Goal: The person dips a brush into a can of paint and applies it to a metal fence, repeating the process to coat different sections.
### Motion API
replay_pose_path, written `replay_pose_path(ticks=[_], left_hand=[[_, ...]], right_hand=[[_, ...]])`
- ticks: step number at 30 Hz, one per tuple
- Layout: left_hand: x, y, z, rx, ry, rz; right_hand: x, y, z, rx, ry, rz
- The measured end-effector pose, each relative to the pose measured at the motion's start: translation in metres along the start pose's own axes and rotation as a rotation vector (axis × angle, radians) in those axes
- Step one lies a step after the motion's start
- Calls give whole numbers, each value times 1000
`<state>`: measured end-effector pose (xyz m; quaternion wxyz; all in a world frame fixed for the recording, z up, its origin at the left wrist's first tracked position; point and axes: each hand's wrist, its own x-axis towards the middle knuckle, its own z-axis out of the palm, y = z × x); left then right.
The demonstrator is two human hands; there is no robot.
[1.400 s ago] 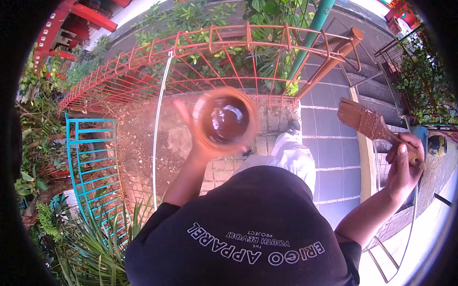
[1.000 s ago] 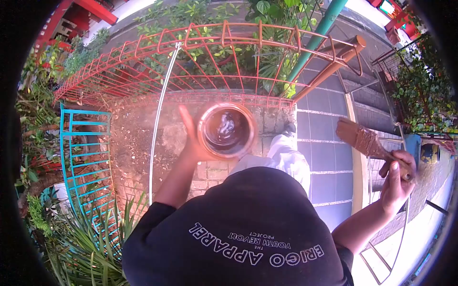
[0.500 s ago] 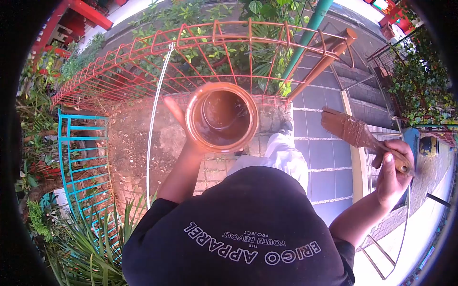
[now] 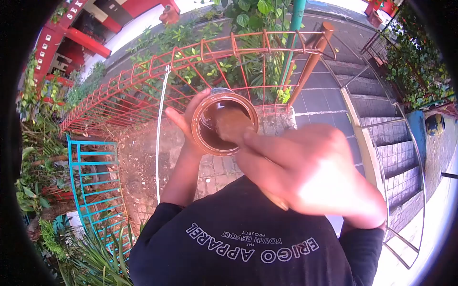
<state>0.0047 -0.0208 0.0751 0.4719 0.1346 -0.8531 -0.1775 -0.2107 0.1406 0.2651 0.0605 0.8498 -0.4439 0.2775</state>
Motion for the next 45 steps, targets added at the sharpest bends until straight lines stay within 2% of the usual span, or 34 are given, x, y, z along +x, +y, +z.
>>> replay_pose_path(ticks=[2,6,10,13,16,20,24,26,29,32,36,40,43,45], left_hand=[[1,4,-2,39,-4,29],[2,7,-3,90,12,65],[0,8,-5,121,39,79],[1,8,-6,139,52,87],[1,10,-5,149,61,100],[4,11,-4,163,63,116],[6,12,-3,175,67,124],[8,12,-3,181,68,135],[9,12,-1,182,77,143],[10,12,2,183,81,148],[11,12,4,194,101,144],[11,11,5,199,120,148],[10,10,7,204,138,146],[9,10,8,205,148,144]], right_hand=[[12,-1,8,-65,-164,51],[20,0,35,-158,-192,-6],[21,-6,32,-75,-360,-3],[11,0,25,45,-217,-31],[15,-5,26,-119,-115,3],[17,-7,35,-100,-259,1],[10,1,25,4,-264,17],[9,2,15,38,-256,38],[10,0,22,-85,-77,85],[13,-2,21,-66,-269,103],[9,5,19,-37,-59,149],[4,6,30,21,-216,189],[6,6,40,253,-102,176],[12,8,45,246,-90,175]])
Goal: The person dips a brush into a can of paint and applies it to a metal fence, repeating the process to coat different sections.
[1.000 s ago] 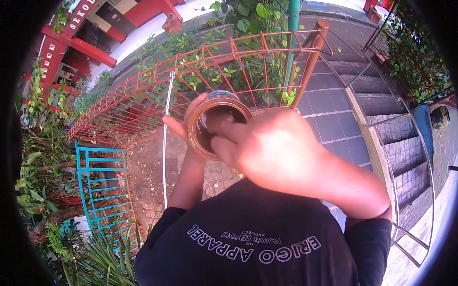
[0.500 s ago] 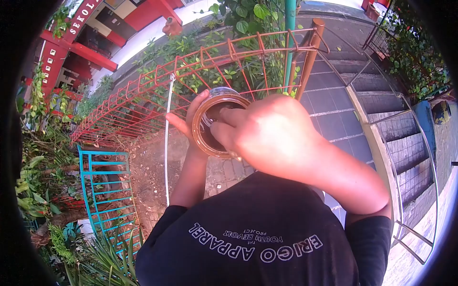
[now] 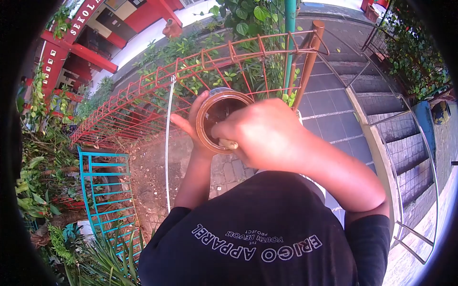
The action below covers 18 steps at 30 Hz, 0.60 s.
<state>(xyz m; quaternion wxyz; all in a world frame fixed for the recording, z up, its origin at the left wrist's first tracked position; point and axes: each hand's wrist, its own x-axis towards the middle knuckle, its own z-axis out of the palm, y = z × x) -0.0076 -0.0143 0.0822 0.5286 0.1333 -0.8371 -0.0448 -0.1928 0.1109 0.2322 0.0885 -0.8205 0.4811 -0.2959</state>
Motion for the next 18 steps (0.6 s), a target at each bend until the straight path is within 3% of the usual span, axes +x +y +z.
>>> replay_pose_path(ticks=[6,15,18], left_hand=[[-1,-3,-4,23,40,-7],[-2,-6,-1,26,58,-8],[-1,-6,-1,30,64,-3]], right_hand=[[4,2,0,-173,113,-11],[9,-1,-2,-150,-41,-48],[4,5,-5,-257,72,-34]])
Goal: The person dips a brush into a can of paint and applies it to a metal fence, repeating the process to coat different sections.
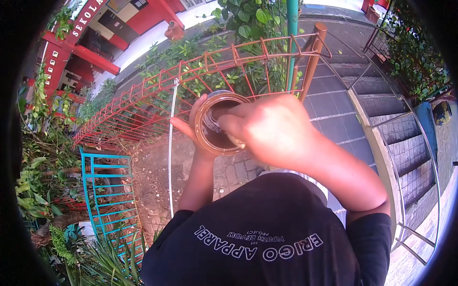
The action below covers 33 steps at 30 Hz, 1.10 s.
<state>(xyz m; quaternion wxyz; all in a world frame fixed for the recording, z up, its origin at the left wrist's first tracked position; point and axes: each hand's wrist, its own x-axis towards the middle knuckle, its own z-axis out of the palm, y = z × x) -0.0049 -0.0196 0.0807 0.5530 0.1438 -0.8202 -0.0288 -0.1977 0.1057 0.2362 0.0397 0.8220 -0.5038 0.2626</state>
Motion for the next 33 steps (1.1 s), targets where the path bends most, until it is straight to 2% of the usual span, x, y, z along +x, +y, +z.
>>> replay_pose_path(ticks=[5,8,9,13,16,17,20,24,25,28,32,33], left_hand=[[0,-3,-1,4,4,-3],[1,-3,0,-2,3,4],[0,-3,1,-3,3,5],[1,-6,-1,-2,9,10],[1,-7,-1,-1,11,9],[0,-7,0,-3,11,6],[1,-8,1,-8,16,14],[2,-12,-1,-11,12,23],[2,-13,-2,-10,9,27],[1,-12,1,-23,2,32],[3,-12,-2,-20,2,38],[3,-12,-2,-20,3,38]], right_hand=[[-8,-5,-6,-3,110,9],[-1,-9,9,-71,78,6],[-3,-11,13,-60,5,-7],[-9,-8,-4,85,-60,-9],[-2,-14,-1,-27,111,45],[0,-12,7,-60,99,32],[1,-19,11,-64,-163,-22],[-5,-8,0,76,19,-18],[-1,-12,-3,11,58,7],[6,-11,7,11,-54,-44],[1,-3,3,157,-111,-74],[1,-3,-3,196,-118,-23]])
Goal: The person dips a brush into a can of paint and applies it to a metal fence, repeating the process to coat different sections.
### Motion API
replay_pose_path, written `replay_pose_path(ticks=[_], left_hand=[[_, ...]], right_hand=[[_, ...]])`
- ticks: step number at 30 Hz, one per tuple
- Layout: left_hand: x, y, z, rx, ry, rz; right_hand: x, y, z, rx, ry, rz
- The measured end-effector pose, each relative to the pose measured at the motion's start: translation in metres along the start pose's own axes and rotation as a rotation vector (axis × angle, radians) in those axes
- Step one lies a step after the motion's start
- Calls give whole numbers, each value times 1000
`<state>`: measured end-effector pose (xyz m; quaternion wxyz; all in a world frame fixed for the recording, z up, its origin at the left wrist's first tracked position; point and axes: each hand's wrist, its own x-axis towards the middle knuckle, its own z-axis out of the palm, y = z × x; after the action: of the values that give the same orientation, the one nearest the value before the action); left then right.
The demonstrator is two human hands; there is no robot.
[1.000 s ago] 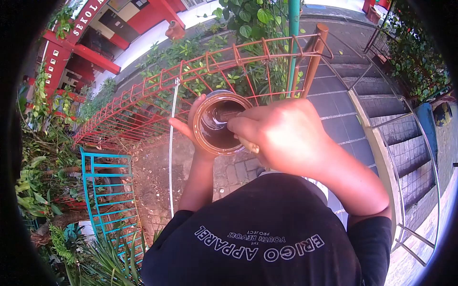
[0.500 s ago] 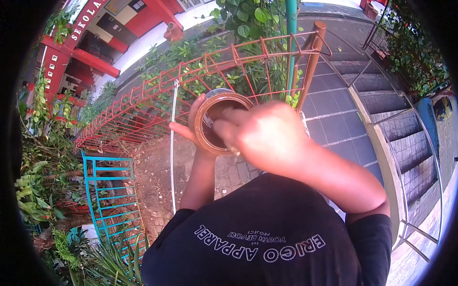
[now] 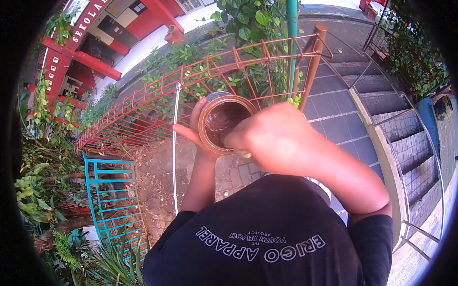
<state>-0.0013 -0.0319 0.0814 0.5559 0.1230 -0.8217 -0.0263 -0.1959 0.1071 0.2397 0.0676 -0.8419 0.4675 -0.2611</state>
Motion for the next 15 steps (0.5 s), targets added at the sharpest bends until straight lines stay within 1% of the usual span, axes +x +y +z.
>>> replay_pose_path(ticks=[4,7,10,15], left_hand=[[0,-2,0,-4,-4,1],[-1,-2,0,-6,-1,2],[-3,-1,1,-5,4,0],[-9,3,1,8,7,-25]], right_hand=[[0,2,-5,-4,177,59],[0,8,0,-37,88,79],[3,11,2,21,125,73],[8,20,-2,247,240,174]])
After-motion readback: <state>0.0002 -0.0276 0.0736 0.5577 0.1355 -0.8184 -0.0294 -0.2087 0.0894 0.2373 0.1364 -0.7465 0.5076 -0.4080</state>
